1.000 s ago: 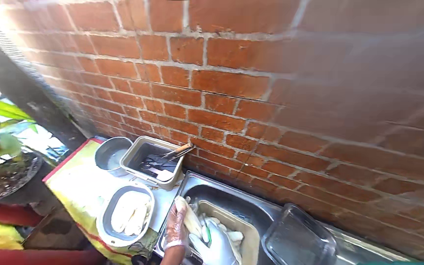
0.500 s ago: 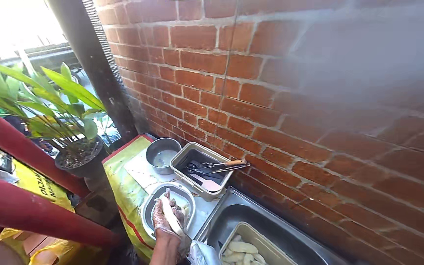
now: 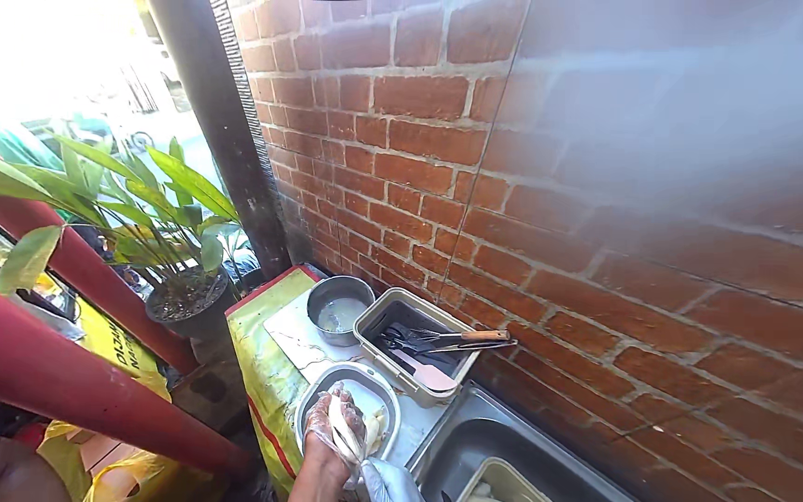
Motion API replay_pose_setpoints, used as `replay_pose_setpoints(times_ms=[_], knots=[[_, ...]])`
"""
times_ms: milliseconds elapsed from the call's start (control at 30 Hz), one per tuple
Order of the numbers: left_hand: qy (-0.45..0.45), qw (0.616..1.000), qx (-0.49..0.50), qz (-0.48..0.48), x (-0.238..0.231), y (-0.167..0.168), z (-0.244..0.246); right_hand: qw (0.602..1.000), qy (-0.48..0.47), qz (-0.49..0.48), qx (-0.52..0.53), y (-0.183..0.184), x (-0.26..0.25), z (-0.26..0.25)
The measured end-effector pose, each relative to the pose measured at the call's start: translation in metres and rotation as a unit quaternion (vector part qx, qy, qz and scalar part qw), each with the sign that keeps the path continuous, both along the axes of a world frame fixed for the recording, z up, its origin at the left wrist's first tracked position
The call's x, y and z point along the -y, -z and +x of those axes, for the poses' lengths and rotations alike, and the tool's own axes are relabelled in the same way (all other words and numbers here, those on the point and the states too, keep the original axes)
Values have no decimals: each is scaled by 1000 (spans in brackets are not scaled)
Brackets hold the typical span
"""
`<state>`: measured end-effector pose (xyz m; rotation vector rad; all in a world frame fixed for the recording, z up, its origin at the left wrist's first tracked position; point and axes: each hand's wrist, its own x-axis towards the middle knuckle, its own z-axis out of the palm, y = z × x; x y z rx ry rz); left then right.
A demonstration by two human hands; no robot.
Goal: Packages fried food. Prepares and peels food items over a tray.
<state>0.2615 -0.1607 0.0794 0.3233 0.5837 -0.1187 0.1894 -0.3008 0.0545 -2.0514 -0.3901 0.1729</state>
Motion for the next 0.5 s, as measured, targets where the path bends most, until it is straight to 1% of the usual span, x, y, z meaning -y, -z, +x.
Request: replay_pose_setpoints(times_ms=[67, 200, 267, 333, 500], knots=[[10, 1000, -7, -4, -3, -1, 0, 1000, -13, -22, -17, -2, -2, 6], [31, 999, 12, -25, -8, -4, 3, 999, -14, -30, -10, 13, -5, 14], [33, 999, 12, -28, -10, -4, 4, 998, -19, -51, -36, 3, -7, 17], [23, 1000, 9, -14, -9, -3, 5, 996, -16, -69, -56, -2, -9, 19], [5, 999, -18, 40, -5, 2, 4, 994, -7, -85, -73, 19, -12, 30]])
